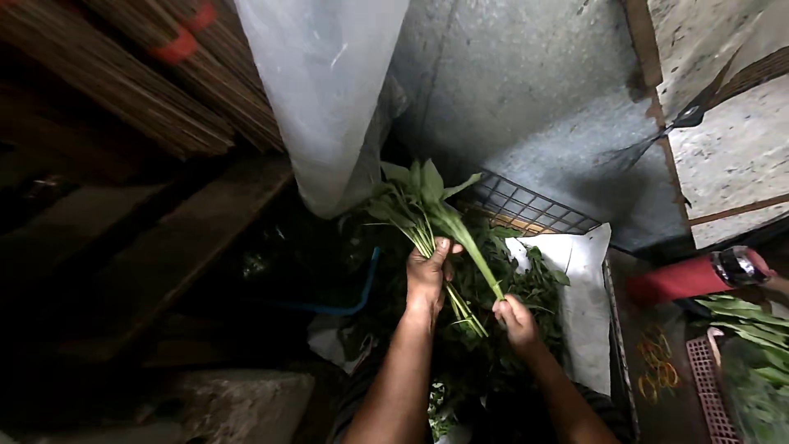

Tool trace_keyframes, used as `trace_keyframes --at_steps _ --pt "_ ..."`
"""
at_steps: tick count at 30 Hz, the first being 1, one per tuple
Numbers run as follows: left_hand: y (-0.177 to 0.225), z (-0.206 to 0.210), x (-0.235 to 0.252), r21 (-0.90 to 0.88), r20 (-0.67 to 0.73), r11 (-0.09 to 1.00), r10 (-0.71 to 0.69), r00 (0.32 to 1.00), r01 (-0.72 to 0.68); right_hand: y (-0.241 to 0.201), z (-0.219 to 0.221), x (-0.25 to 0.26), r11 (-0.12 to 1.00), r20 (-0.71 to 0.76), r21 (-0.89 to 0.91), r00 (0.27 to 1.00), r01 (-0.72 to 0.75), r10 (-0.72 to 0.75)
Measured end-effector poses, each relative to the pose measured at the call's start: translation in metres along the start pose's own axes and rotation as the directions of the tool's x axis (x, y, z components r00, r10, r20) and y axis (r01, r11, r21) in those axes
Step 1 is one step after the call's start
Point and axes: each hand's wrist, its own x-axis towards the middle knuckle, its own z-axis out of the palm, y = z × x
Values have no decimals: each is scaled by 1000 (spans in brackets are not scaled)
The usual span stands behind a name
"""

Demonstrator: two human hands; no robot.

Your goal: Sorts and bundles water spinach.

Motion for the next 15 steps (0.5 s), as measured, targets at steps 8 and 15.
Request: trace_keyframes --at_steps 8,15 --pt "-34 28 -15 -94 87 992 92 992 -84 -64 -6 17 920 -52 358 987 158 -149" --pt "-44 47 -29 -237 226 971 49 973 6 -58 -26 10 952 167 -3 939 -305 301"
